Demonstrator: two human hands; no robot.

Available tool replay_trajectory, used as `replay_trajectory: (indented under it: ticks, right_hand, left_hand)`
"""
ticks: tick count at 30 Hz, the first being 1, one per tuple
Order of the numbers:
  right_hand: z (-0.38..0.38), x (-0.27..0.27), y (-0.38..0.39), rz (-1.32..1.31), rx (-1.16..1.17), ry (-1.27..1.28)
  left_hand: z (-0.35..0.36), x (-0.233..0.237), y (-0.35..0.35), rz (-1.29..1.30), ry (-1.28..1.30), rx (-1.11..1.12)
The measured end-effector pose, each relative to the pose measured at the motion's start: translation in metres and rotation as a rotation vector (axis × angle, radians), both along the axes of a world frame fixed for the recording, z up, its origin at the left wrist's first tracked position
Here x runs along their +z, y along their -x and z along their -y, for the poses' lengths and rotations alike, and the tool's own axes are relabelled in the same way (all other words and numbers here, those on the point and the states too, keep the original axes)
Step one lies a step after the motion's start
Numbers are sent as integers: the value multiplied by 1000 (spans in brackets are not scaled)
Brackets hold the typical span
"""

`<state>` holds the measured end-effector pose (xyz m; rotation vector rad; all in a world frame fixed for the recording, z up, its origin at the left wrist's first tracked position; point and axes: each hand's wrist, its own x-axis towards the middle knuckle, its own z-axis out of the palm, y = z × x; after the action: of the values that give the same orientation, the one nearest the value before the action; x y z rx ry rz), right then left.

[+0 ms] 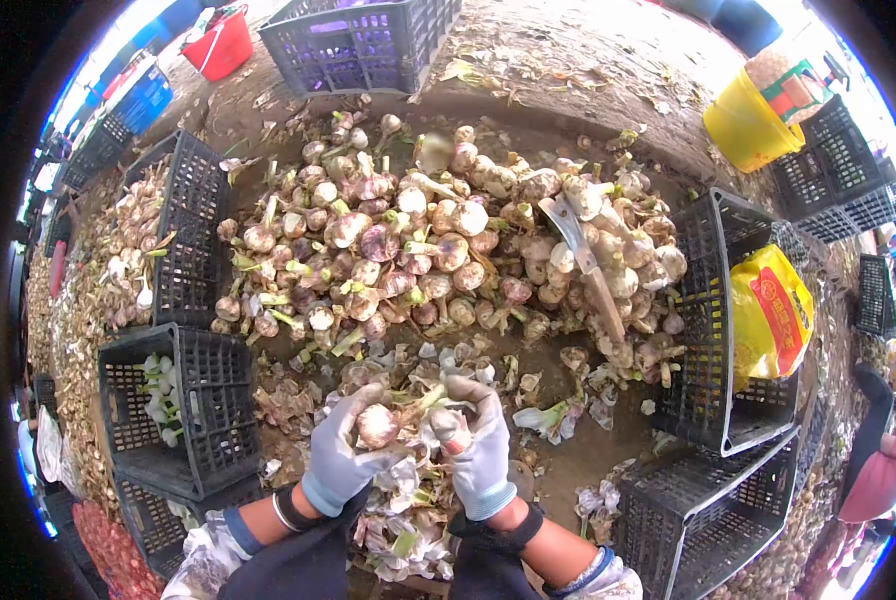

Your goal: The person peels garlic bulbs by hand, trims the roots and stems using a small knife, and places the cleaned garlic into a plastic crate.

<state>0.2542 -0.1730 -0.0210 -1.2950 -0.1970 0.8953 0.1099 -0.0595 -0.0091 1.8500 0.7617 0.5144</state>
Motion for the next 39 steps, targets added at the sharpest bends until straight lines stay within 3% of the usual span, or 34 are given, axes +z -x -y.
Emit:
replay_trajectory:
  ticks: [3,5,7,8,14,17,20,23,26,29,32,39]
  right_hand:
    - [-5,16,4,-99,-154,-92]
    - [3,2,9,-260,21,-198]
    - [0,4,12,-92,245,-84]
    - [2,-3,12,-243,273,46]
    - [-2,4,11,-147,286,-21]
    - [2,7,12,-271,261,-74]
    - [5,-1,12,-132,309,-111]
    - [4,3,12,-208,305,-136]
    - [-2,10,18,-221,260,-151]
    - [-2,8,13,-384,333,-225]
    - [0,0,8,-210,386,-170]
    - [-4,-4,6,221,368,-212]
  left_hand:
    - [2,-4,-1,75,-34,81]
    - [2,0,-3,84,-30,56]
    - [3,3,-3,52,-46,-31]
    - [5,9,-3,23,-43,-38]
    - [9,0,3,33,209,21]
    - [8,1,4,48,250,25]
    - [9,-8,6,113,425,100]
    - [10,-1,1,215,407,118]
    - [2,8,6,61,13,-77]
    - [5,3,5,108,73,9]
    - [12,-5,6,262,534,108]
    - [9,-2,7,198,456,96]
